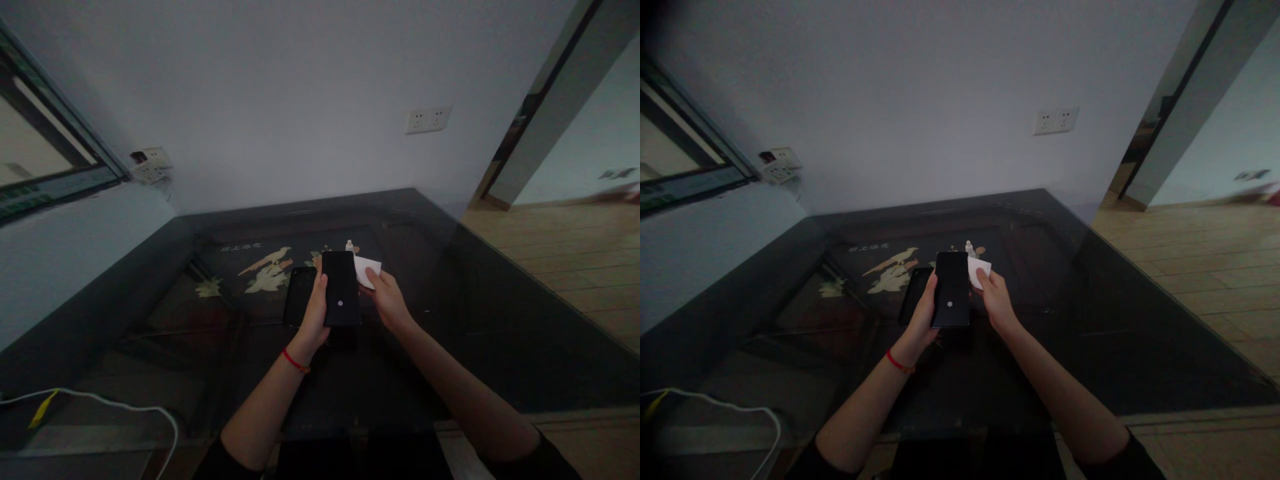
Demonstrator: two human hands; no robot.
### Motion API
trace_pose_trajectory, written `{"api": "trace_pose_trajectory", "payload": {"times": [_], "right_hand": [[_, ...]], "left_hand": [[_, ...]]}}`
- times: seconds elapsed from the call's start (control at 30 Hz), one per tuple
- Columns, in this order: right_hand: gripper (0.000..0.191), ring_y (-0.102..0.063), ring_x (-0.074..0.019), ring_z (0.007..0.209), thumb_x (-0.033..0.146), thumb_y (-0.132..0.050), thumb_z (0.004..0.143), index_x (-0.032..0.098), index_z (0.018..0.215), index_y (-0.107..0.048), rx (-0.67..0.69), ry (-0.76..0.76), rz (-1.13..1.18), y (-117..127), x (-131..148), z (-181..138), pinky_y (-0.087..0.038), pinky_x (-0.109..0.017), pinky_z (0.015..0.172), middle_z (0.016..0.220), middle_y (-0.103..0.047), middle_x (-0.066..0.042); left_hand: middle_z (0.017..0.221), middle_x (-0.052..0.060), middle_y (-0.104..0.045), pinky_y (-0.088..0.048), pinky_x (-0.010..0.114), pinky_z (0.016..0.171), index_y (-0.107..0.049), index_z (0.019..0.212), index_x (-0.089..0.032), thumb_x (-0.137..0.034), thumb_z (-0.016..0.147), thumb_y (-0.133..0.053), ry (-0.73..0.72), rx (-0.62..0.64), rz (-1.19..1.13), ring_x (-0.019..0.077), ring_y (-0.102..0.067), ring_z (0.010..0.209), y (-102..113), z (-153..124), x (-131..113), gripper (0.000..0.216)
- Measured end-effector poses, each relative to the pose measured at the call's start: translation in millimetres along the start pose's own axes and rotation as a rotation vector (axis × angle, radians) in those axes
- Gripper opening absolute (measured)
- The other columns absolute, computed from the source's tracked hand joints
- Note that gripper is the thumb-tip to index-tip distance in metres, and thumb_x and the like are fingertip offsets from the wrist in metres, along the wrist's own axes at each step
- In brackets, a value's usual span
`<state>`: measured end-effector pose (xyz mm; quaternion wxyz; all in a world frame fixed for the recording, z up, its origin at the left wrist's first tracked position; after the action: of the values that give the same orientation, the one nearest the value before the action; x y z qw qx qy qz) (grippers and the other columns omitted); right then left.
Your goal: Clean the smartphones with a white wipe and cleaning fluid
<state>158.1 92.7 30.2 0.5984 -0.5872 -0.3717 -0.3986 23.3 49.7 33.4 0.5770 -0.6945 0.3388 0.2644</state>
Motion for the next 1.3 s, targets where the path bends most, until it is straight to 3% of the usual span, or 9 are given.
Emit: {"api": "trace_pose_trajectory", "payload": {"times": [0.23, 0.47, 0.67, 0.77, 0.83, 0.93, 1.07, 1.2, 1.3], "right_hand": [[0.024, -0.068, -0.019, 0.073, 0.034, -0.07, 0.072, 0.017, 0.088, -0.066, 0.014, -0.212, 0.221, -7.4, -12.6, -7.0, -0.056, -0.034, 0.065, 0.084, -0.072, -0.005], [0.029, -0.067, -0.0215, 0.083, 0.04, -0.073, 0.069, 0.017, 0.086, -0.068, 0.038, -0.157, 0.182, -18.6, -0.9, -21.7, -0.057, -0.034, 0.064, 0.089, -0.072, -0.006], [0.037, -0.065, -0.0265, 0.098, 0.046, -0.07, 0.072, 0.017, 0.095, -0.07, 0.154, -0.083, 0.13, -32.5, 15.5, -34.4, -0.059, -0.042, 0.074, 0.102, -0.07, -0.009], [0.036, -0.066, -0.0269, 0.096, 0.046, -0.068, 0.075, 0.017, 0.097, -0.069, 0.19, -0.067, 0.132, -33.5, 20.8, -33.2, -0.06, -0.044, 0.073, 0.104, -0.07, -0.01], [0.035, -0.067, -0.0268, 0.094, 0.045, -0.066, 0.077, 0.017, 0.098, -0.068, 0.175, -0.034, 0.121, -29.1, 24.6, -28.5, -0.061, -0.045, 0.072, 0.104, -0.07, -0.01], [0.035, -0.068, -0.0266, 0.093, 0.046, -0.061, 0.082, 0.017, 0.102, -0.067, 0.082, 0.085, 0.051, -14.1, 33.9, -17.7, -0.06, -0.046, 0.075, 0.104, -0.071, -0.01], [0.036, -0.064, -0.0258, 0.105, 0.043, -0.051, 0.089, 0.018, 0.109, -0.066, -0.061, 0.392, -0.269, 3.8, 57.9, -12.9, -0.052, -0.048, 0.093, 0.113, -0.069, -0.009], [0.037, -0.055, -0.0235, 0.121, 0.031, -0.041, 0.094, 0.024, 0.126, -0.057, 0.11, 0.626, -0.686, -10.4, 73.2, -24.2, -0.04, -0.048, 0.106, 0.129, -0.06, -0.005], [0.043, -0.045, -0.0205, 0.13, 0.02, -0.038, 0.093, 0.026, 0.134, -0.049, 0.246, 0.823, -0.914, -24.1, 78.6, -36.6, -0.033, -0.048, 0.111, 0.139, -0.051, -0.004]], "left_hand": [[0.127, 0.01, -0.06, -0.046, 0.032, 0.094, -0.06, 0.116, -0.018, -0.047, 0.081, -0.059, -0.216, -0.119, 0.245, 0.0245, -0.055, 0.116, 20.5, 12.4, -11.8, 0.046], [0.136, 0.015, -0.051, -0.028, 0.04, 0.11, -0.05, 0.129, -0.016, -0.037, 0.068, -0.075, -0.348, -0.116, 0.603, 0.029, -0.04, 0.131, 16.4, 10.4, -22.5, 0.069], [0.13, 0.011, -0.056, -0.036, 0.036, 0.104, -0.052, 0.125, -0.019, -0.03, 0.071, -0.073, -0.261, -0.019, 0.498, 0.0243, -0.051, 0.12, 6.3, 4.2, -23.5, 0.059], [0.113, 0.01, -0.064, -0.046, 0.036, 0.091, -0.057, 0.115, -0.017, -0.027, 0.071, -0.073, -0.077, -0.053, 0.351, 0.0213, -0.061, 0.097, 13.6, 4.8, -16.1, 0.048], [0.098, 0.008, -0.067, -0.049, 0.037, 0.084, -0.062, 0.104, -0.014, -0.025, 0.072, -0.07, 0.077, 0.016, 0.218, 0.018, -0.063, 0.081, 11.6, 3.4, -8.4, 0.034], [0.091, 0.007, -0.069, -0.049, 0.043, 0.087, -0.065, 0.098, -0.013, -0.029, 0.08, -0.061, 0.253, 0.158, -0.046, 0.0167, -0.063, 0.078, -0.9, -4.2, 0.6, 0.025], [0.105, 0.012, -0.068, -0.05, 0.041, 0.087, -0.063, 0.11, -0.011, -0.046, 0.086, -0.048, 0.392, 0.319, -0.26, 0.0178, -0.064, 0.086, -17.9, -15.7, 14.0, 0.045], [0.112, 0.016, -0.066, -0.053, 0.034, 0.069, -0.06, 0.115, -0.01, -0.054, 0.083, -0.048, 0.44, 0.425, -0.273, 0.0221, -0.065, 0.089, -21.1, -18.6, 27.2, 0.056], [0.108, 0.014, -0.068, -0.054, 0.035, 0.068, -0.06, 0.115, -0.013, -0.051, 0.081, -0.053, 0.414, 0.448, -0.244, 0.0251, -0.065, 0.091, -18.6, -17.6, 28.2, 0.051]]}}
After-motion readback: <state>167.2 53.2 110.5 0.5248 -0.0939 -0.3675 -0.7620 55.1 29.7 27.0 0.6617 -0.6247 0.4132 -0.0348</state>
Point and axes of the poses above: each hand's wrist, its own z-axis towards the middle knuckle, its own y-axis out of the back of the hand, x = y × z, the point moved 6 cm from there along z, towards the middle knuckle
